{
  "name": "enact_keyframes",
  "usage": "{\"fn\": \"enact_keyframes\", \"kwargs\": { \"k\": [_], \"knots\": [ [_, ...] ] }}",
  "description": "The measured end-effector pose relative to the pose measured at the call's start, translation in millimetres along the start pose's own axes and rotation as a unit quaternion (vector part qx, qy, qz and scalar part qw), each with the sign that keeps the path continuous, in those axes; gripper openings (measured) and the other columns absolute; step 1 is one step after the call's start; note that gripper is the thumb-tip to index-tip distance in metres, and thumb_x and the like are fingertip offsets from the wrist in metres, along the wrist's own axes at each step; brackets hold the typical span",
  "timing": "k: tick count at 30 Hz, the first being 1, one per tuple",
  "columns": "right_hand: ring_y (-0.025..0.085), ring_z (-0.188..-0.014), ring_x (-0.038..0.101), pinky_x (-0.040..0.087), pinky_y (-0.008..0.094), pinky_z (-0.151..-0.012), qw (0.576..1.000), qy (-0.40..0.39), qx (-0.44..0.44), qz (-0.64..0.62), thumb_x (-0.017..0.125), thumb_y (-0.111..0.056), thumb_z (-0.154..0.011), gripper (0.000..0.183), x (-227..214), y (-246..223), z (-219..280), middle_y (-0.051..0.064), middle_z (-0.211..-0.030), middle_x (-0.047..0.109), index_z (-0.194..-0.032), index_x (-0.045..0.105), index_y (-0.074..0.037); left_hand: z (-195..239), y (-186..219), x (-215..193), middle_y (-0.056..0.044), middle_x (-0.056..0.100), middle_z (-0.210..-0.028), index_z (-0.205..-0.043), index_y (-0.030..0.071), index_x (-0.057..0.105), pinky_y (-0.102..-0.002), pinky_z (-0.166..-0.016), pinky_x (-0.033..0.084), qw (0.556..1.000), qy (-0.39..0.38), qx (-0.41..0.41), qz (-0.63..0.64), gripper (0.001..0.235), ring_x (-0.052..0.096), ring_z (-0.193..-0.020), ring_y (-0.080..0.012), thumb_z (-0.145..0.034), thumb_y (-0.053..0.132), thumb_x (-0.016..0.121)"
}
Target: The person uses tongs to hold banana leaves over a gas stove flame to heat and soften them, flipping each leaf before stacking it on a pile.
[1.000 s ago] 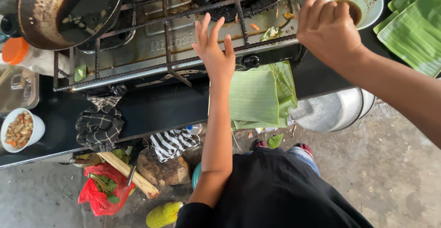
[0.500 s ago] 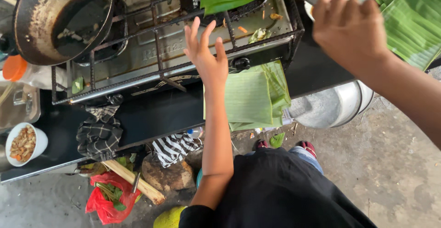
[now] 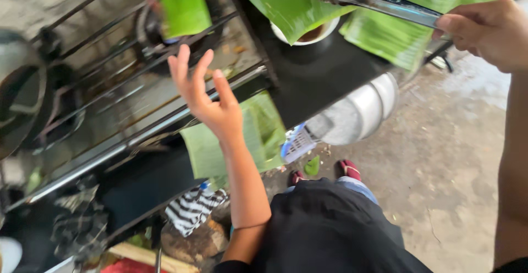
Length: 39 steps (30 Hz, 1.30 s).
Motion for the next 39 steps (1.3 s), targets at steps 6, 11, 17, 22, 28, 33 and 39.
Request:
{"fn": "enact_keyframes", "kwargs": {
  "k": [6,11,17,22,28,33,39],
  "knots": [
    [0.007,-0.052,0.026,0.017,0.028,-0.044,0.979,-0.010,0.193,-0.057,0.061,-0.028,-0.109,0.037,-102,121,11,-0.004,-0.060,0.033,-0.102,0.069,0.007,12,46,69,-0.013,0.051,-0.158,-0.125,0.008,0.074,-0.052,-0.129,0.032,0.999,-0.033,0.010,0.038,0.023,0.036,-0.155,-0.0403,-0.106,0.008,0.061],
    [0.010,-0.052,0.025,0.018,0.031,-0.046,0.954,-0.036,0.296,0.020,0.062,-0.037,-0.105,0.039,-126,168,7,-0.002,-0.060,0.034,-0.102,0.073,0.001,31,74,125,-0.013,0.051,-0.158,-0.122,0.009,0.075,-0.052,-0.130,0.030,0.996,-0.071,0.019,0.044,0.021,0.037,-0.157,-0.0403,-0.106,0.009,0.062],
    [0.016,-0.054,0.035,0.029,0.038,-0.047,0.927,-0.083,0.318,0.181,0.065,-0.054,-0.093,0.050,-148,186,-15,0.003,-0.065,0.046,-0.108,0.078,-0.008,63,89,196,-0.010,0.054,-0.152,-0.121,0.011,0.075,-0.051,-0.127,0.034,0.982,-0.180,0.013,0.061,0.021,0.042,-0.152,-0.0358,-0.103,0.009,0.065],
    [0.021,-0.054,0.047,0.038,0.040,-0.048,0.892,-0.065,0.336,0.294,0.067,-0.056,-0.091,0.054,-174,193,-16,0.010,-0.075,0.060,-0.117,0.076,-0.009,95,96,231,-0.012,0.055,-0.148,-0.114,0.009,0.076,-0.055,-0.123,0.030,0.966,-0.250,0.014,0.061,0.019,0.042,-0.147,-0.0368,-0.097,0.007,0.066],
    [0.023,-0.051,0.054,0.042,0.040,-0.046,0.876,0.005,0.161,0.454,0.068,-0.051,-0.095,0.055,-134,110,-26,0.012,-0.086,0.069,-0.126,0.069,-0.006,92,77,190,-0.004,0.062,-0.142,-0.109,0.013,0.076,-0.051,-0.128,0.039,0.986,-0.150,0.002,0.068,0.020,0.054,-0.145,-0.0288,-0.100,0.001,0.063],
    [0.025,-0.048,0.060,0.046,0.039,-0.045,0.866,0.067,-0.197,0.455,0.069,-0.047,-0.097,0.057,-6,-27,-3,0.014,-0.096,0.076,-0.133,0.064,-0.003,73,51,116,-0.005,0.061,-0.136,-0.103,0.011,0.076,-0.046,-0.117,0.043,0.999,-0.017,0.008,0.029,0.026,0.055,-0.139,-0.0299,-0.092,-0.007,0.062],
    [0.038,-0.070,0.068,0.053,0.048,-0.068,0.940,-0.001,-0.230,0.251,0.068,-0.043,-0.110,0.041,139,-97,-69,0.019,-0.073,0.066,-0.118,0.076,-0.004,55,17,30,-0.006,0.061,-0.135,-0.103,0.011,0.076,-0.046,-0.117,0.045,0.999,0.043,-0.004,-0.026,0.028,0.055,-0.136,-0.0326,-0.088,-0.009,0.063]
  ]
}}
Point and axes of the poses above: each hand's wrist, its own z-axis away from the middle knuckle, its own x-axis out of the palm, y = z × x, the point moved 5 cm from there along -z, towards the middle knuckle
